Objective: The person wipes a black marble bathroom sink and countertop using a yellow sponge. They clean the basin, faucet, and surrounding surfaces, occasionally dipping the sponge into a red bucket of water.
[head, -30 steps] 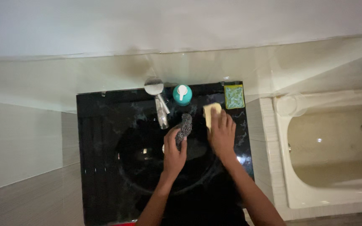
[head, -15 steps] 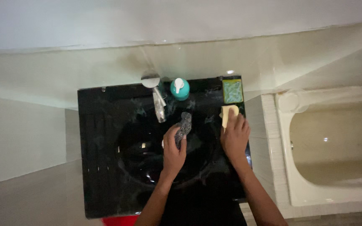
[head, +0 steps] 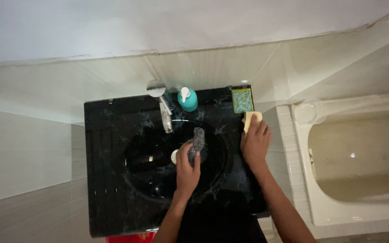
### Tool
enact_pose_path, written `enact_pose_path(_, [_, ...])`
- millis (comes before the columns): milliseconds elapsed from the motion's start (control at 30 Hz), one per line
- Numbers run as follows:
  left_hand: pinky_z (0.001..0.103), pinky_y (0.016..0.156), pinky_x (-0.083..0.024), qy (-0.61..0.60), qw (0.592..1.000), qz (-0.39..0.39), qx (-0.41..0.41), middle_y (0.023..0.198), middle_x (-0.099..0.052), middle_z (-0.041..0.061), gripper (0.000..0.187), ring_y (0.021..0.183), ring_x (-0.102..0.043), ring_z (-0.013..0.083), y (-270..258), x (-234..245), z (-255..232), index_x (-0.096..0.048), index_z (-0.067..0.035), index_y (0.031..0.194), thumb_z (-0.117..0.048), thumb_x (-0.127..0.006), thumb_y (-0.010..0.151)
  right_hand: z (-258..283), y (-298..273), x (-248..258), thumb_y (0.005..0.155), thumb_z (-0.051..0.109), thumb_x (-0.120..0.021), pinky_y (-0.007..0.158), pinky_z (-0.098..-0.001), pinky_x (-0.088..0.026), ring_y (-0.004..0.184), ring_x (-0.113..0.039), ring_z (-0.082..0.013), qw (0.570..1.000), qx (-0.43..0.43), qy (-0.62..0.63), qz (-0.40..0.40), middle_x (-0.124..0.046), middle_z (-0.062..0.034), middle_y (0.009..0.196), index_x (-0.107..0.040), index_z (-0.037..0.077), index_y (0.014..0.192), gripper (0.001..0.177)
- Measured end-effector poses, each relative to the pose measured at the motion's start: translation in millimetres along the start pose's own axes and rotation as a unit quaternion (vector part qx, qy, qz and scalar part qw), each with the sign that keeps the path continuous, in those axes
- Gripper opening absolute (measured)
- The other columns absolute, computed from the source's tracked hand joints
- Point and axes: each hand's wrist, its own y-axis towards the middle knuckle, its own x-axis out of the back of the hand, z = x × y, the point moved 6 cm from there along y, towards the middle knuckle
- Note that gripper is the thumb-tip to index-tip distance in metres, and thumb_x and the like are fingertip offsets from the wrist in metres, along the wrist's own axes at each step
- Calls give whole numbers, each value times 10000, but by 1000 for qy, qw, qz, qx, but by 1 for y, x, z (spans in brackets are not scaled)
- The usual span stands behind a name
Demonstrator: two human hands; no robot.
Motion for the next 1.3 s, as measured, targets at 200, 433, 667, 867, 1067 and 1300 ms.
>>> enact_pose_path(200, [491,1092,-451,4,1000,-16,-20,1463,-518,195,445,1364,-505,378,0,0,1,-447,-41,1445,-136,-602,1039,4,-15,1,844,174,-751,998,-572,-418,1210,-497,-475,1000,15,4,24,-497,-294,1366,-429,3,1538,784])
enact_pose_path(433, [485,1089,-459,26,999,-33,-28,1451,-534,175,431,1341,-523,359,9,4,5,-459,-47,1433,-138,-610,1040,32,-44,-1,810,198,-766,997,-602,-404,1237,-477,-501,997,53,-7,59,-472,-322,1409,-407,42,1544,832])
enact_pose_path(667, [450,1055,-507,13,998,-35,-42,1438,-530,182,417,1322,-558,358,28,-1,8,-479,-39,1420,-135,-623,1040,72,-11,-15,758,155,-777,985,-562,-418,1243,-482,-479,992,113,30,56,-472,-330,1418,-392,-5,1545,890])
enact_pose_path(867, [444,1041,-513,21,998,-40,-36,1439,-531,194,418,1313,-553,368,41,2,15,-487,-34,1416,-122,-632,1034,99,45,-39,820,198,-751,990,-548,-418,1241,-477,-483,989,133,32,49,-474,-315,1412,-391,-6,1564,851])
enact_pose_path(1067, [442,1035,-517,46,998,-47,-22,1429,-523,206,434,1311,-555,369,46,7,26,-478,-34,1422,-131,-632,1028,116,88,-54,879,175,-738,1001,-530,-417,1234,-477,-466,990,141,26,17,-468,-303,1433,-407,16,1563,776])
enact_pose_path(1300, [468,1048,-508,39,997,-54,-35,1415,-544,212,414,1331,-527,381,44,7,23,-496,-22,1409,-121,-621,1026,111,70,-39,788,155,-757,1033,-550,-417,1258,-485,-464,989,144,32,29,-490,-279,1415,-422,44,1537,827])
